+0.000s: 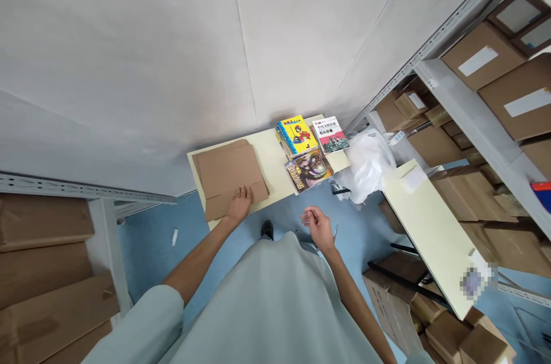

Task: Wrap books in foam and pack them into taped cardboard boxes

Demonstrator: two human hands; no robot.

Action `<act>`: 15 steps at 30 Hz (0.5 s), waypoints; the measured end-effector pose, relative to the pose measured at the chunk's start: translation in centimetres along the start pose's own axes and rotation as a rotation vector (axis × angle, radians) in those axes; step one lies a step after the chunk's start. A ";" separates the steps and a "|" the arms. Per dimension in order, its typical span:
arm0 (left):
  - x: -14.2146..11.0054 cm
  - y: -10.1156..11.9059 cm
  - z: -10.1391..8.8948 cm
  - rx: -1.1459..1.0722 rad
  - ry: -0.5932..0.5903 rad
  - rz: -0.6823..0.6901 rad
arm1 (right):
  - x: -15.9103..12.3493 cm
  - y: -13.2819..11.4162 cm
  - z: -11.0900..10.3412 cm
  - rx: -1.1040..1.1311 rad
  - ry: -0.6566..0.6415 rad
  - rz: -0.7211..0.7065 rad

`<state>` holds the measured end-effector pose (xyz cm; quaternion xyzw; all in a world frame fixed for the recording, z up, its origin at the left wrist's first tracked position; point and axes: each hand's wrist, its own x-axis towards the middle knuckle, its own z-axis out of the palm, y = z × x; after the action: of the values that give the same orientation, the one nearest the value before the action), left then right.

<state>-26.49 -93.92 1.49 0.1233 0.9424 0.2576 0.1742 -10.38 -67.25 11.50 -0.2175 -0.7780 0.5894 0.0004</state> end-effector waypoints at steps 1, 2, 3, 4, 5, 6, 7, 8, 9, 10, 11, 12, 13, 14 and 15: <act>-0.2 -0.2 -1.0 0.002 -0.019 0.015 | 0.3 -0.1 0.2 -0.003 -0.017 -0.012; -0.2 -0.4 -2.3 -0.005 -0.027 0.028 | 0.6 -0.2 0.5 -0.003 -0.036 -0.028; -0.2 -0.6 -4.0 -0.024 -0.015 0.028 | 1.0 -0.4 0.7 -0.001 -0.054 -0.048; -0.1 -0.8 -6.0 -0.062 0.027 0.009 | 1.5 -0.7 0.8 0.003 -0.071 -0.073; 0.0 -1.0 -8.3 -0.113 0.095 -0.028 | 2.1 -1.0 0.9 0.007 -0.085 -0.099; 0.1 -1.1 -10.8 -0.182 0.197 -0.104 | 2.7 -1.4 0.8 0.014 -0.093 -0.128; 0.2 -1.2 -13.4 -0.258 0.335 -0.185 | 3.4 -1.9 0.7 0.024 -0.096 -0.158; 0.2 -1.1 -16.0 -0.277 0.422 -0.209 | 4.0 -2.3 0.6 0.036 -0.095 -0.187; 0.2 -0.9 -18.5 -0.306 0.498 -0.218 | 4.7 -2.8 0.3 0.051 -0.092 -0.211; 0.0 -0.5 -20.6 -0.347 0.554 -0.213 | 5.3 -3.2 -0.1 0.071 -0.086 -0.230; -0.2 0.1 -22.4 -0.378 0.572 -0.189 | 5.9 -3.6 -0.5 0.094 -0.079 -0.241; -0.4 0.9 -23.7 -0.420 0.577 -0.158 | 6.5 -3.8 -1.0 0.117 -0.068 -0.248; -0.7 1.9 -24.5 -0.473 0.562 -0.124 | 7.0 -4.0 -1.7 0.137 -0.050 -0.252; -0.9 3.0 -24.9 -0.546 0.526 -0.095 | 7.4 -4.2 -2.4 0.152 -0.020 -0.256; -1.0 4.4 -24.8 -0.635 0.473 -0.077 | 7.7 -4.2 -3.3 0.160 0.017 -0.265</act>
<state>-34.65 -101.57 24.12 -0.0346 0.8339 0.5508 -0.0086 -17.95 -62.46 14.38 -0.1171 -0.7505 0.6423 0.1019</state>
